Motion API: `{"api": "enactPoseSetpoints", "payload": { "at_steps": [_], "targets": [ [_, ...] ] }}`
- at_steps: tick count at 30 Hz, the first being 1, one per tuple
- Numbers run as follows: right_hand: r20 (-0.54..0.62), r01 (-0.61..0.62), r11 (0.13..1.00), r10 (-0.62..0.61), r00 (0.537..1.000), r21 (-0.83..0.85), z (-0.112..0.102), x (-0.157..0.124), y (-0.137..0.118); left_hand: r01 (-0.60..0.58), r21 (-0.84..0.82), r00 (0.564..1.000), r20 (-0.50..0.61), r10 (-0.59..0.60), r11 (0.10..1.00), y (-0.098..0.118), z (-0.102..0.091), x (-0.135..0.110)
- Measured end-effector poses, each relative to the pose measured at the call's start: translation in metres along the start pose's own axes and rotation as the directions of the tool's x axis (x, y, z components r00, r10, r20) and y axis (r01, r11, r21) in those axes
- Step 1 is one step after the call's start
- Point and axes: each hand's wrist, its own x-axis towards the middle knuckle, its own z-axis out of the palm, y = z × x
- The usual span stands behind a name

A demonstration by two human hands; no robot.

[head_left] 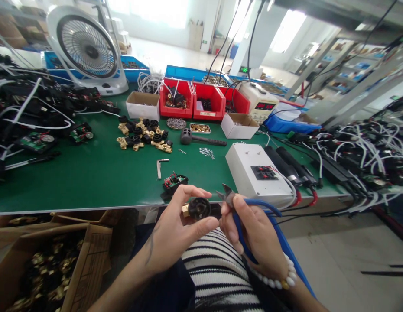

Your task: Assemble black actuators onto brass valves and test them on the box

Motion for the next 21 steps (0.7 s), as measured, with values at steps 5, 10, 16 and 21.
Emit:
{"api": "enactPoseSetpoints", "payload": {
  "at_steps": [5, 10, 16, 21],
  "targets": [
    [0.053, -0.084, 0.995, 0.086, 0.995, -0.045, -0.0019, -0.0037, -0.001, -0.142, 0.108, 0.987, -0.062, 0.15, 0.984, -0.0029, -0.0018, -0.001],
    [0.086, -0.135, 0.988, 0.142, 0.986, -0.076, -0.0009, -0.0049, -0.0032, -0.121, 0.184, 0.984, -0.108, 0.142, 0.976, -0.0006, -0.0015, -0.0028],
    [0.129, -0.144, 0.985, 0.156, 0.979, -0.095, 0.001, -0.0045, -0.0051, -0.283, 0.398, 0.933, -0.099, 0.347, 0.873, 0.0008, -0.001, -0.0019],
    [0.129, -0.17, 0.976, 0.188, 0.974, -0.137, 0.0043, -0.0081, -0.0048, -0.306, 0.46, 0.91, -0.114, 0.398, 0.834, 0.0024, 0.0013, 0.0005]
  ]
}}
